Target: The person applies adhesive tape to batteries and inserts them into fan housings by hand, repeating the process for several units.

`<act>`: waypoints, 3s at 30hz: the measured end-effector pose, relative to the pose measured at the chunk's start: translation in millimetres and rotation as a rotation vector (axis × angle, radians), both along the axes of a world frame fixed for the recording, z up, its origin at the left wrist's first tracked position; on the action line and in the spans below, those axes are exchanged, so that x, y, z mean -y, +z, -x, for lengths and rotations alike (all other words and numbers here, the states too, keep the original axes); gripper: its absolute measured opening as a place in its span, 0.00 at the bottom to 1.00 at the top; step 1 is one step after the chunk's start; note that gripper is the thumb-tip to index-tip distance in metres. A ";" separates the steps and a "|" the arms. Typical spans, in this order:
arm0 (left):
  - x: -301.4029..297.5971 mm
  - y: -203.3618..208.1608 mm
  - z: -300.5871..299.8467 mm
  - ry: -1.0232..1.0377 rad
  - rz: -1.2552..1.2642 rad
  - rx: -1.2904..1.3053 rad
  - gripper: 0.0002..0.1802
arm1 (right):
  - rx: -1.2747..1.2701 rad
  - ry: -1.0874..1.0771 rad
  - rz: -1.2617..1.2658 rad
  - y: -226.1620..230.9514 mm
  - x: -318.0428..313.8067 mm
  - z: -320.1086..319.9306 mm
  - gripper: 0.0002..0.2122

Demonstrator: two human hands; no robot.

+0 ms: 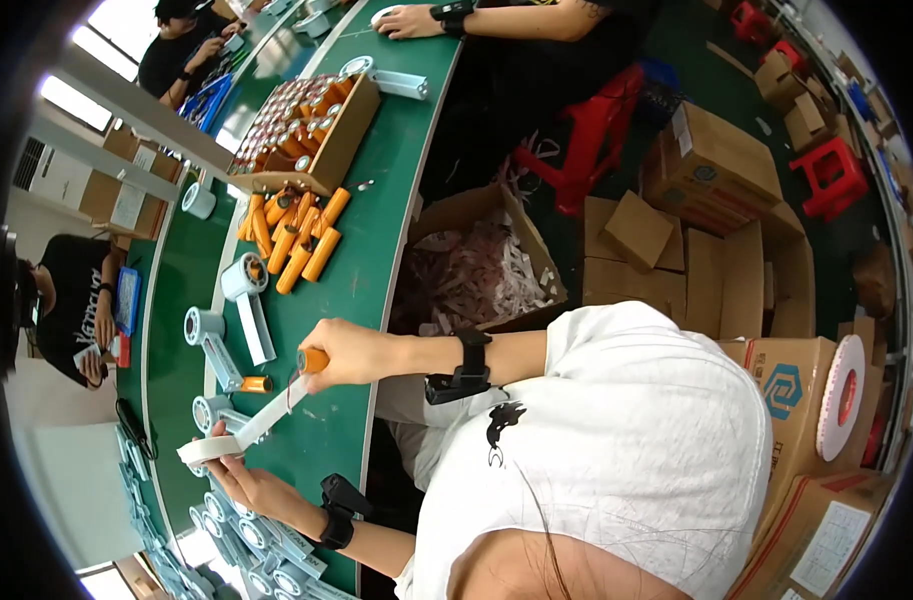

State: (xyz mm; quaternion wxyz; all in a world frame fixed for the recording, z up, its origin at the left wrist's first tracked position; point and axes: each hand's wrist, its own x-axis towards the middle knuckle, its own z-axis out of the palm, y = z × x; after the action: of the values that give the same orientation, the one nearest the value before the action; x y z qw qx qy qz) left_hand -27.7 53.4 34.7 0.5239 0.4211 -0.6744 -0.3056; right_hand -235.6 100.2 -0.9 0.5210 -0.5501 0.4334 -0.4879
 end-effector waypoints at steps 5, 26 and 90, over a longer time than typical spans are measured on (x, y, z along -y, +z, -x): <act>-17.3 -13.6 -19.4 -0.030 0.029 -0.233 0.25 | 0.145 -0.024 -0.040 -3.8 3.1 -1.0 0.14; -42.0 -47.4 -21.1 0.194 0.258 0.913 0.16 | -0.107 -0.155 0.406 11.6 27.4 -78.9 0.11; -17.2 -7.8 -159.6 0.732 0.309 1.021 0.40 | 0.744 -0.596 0.232 -59.4 19.3 59.1 0.08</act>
State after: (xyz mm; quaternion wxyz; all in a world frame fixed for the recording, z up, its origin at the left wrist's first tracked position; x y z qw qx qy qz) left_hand 131.9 70.6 26.9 0.2621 0.6359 -0.6877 0.2323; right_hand -294.7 80.9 -60.3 0.4135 -0.2450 0.2991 -0.8243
